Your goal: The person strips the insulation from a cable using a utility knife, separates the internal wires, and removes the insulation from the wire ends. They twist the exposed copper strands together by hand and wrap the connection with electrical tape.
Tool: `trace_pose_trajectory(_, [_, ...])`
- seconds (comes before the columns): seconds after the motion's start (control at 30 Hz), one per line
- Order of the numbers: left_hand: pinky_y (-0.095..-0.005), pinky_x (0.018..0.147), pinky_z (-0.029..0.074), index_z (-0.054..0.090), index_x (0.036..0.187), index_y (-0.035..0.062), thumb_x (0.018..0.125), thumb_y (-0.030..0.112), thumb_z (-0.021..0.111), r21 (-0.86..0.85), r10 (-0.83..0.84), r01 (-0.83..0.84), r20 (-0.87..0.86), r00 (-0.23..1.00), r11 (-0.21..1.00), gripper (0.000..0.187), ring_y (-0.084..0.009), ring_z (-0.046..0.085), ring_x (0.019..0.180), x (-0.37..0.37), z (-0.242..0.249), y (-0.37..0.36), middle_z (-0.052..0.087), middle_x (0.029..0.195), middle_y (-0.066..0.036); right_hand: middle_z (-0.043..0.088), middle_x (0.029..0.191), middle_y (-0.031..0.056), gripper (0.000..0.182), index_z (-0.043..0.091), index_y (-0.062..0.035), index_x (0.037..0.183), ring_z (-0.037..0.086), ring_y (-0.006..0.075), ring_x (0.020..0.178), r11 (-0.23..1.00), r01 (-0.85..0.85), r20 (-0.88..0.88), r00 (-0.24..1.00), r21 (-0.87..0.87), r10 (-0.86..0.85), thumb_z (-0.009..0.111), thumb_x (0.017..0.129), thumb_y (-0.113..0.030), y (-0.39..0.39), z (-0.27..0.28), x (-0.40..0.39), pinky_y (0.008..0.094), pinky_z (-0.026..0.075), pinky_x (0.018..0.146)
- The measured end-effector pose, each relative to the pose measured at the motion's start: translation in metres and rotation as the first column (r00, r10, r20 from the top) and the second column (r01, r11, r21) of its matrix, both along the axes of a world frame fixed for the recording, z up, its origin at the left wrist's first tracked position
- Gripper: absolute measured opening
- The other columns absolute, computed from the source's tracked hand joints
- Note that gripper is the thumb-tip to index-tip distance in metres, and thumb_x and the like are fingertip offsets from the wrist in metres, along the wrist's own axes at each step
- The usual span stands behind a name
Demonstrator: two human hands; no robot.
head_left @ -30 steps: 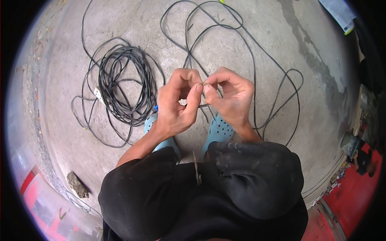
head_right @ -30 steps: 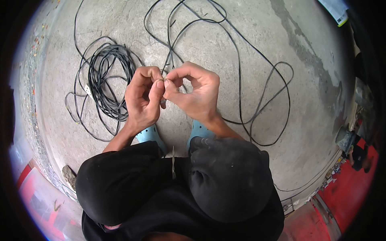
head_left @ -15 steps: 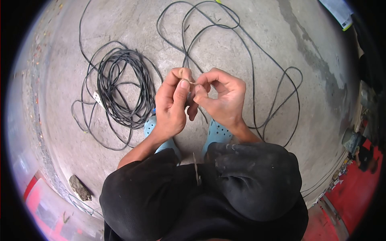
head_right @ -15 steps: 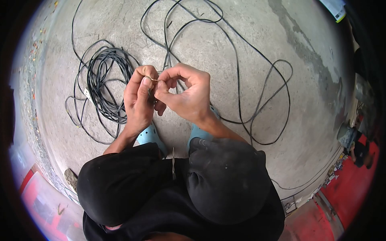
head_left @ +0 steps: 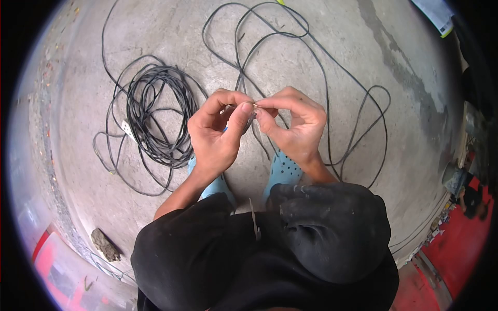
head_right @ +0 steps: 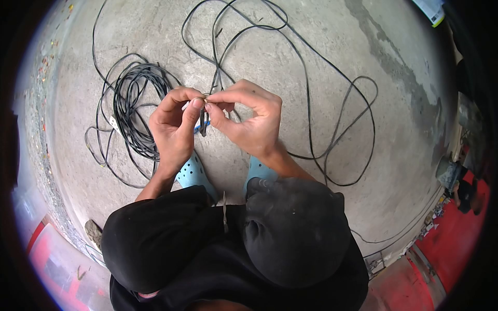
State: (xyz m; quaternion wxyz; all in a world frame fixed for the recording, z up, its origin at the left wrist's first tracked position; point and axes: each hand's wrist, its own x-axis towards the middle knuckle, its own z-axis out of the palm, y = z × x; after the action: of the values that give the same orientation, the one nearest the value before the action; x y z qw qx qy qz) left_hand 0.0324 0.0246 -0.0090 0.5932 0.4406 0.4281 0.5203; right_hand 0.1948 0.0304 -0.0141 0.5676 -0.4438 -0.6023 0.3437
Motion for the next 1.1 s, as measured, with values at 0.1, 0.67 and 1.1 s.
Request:
trace_pose_trajectory(0.1, [-0.0246, 0.068, 0.053, 0.068, 0.101, -0.0041, 0.096, 0.002, 0.068, 0.066, 0.052, -0.049, -0.045, 0.998, 0.997, 0.008, -0.0110, 0.067, 0.082, 0.003, -0.003, 0.000, 0.070, 0.093, -0.005, 0.071, 0.079, 0.0066, 0.017, 0.076, -0.0014, 0.089, 0.064, 0.0110, 0.066, 1.000, 0.009, 0.016, 1.000, 0.016, -0.010, 0.080, 0.075, 0.006, 0.000, 0.001, 0.000, 0.0241, 0.050, 0.058])
trace_pose_trajectory(0.67, [-0.0320, 0.062, 0.053, 0.069, 0.093, 0.0028, 0.072, -0.005, 0.079, 0.537, 0.104, 0.541, -0.765, 0.635, 0.648, 0.024, -0.0225, 0.066, 0.071, -0.026, 0.046, 0.047, 0.067, 0.081, -0.008, 0.064, 0.072, 0.0066, 0.021, 0.072, -0.0027, 0.085, 0.062, 0.0204, 0.064, 0.983, 0.019, 0.311, 0.947, 0.185, -0.076, 0.077, 0.069, 0.009, 0.004, 0.016, 0.005, 0.0315, 0.048, 0.054])
trace_pose_trajectory(1.1, [-0.0300, 0.059, 0.052, 0.065, 0.080, 0.0049, 0.069, -0.006, 0.073, 0.491, -0.087, 0.439, -0.586, 0.805, 0.753, 0.017, -0.0189, 0.064, 0.067, -0.021, 0.035, 0.043, 0.066, 0.077, -0.005, 0.063, 0.069, 0.0023, 0.021, 0.070, -0.0059, 0.080, 0.059, 0.0137, 0.060, 0.990, -0.082, 0.203, 0.977, 0.111, 0.058, 0.078, 0.063, 0.003, 0.005, 0.017, 0.011, 0.0271, 0.045, 0.052])
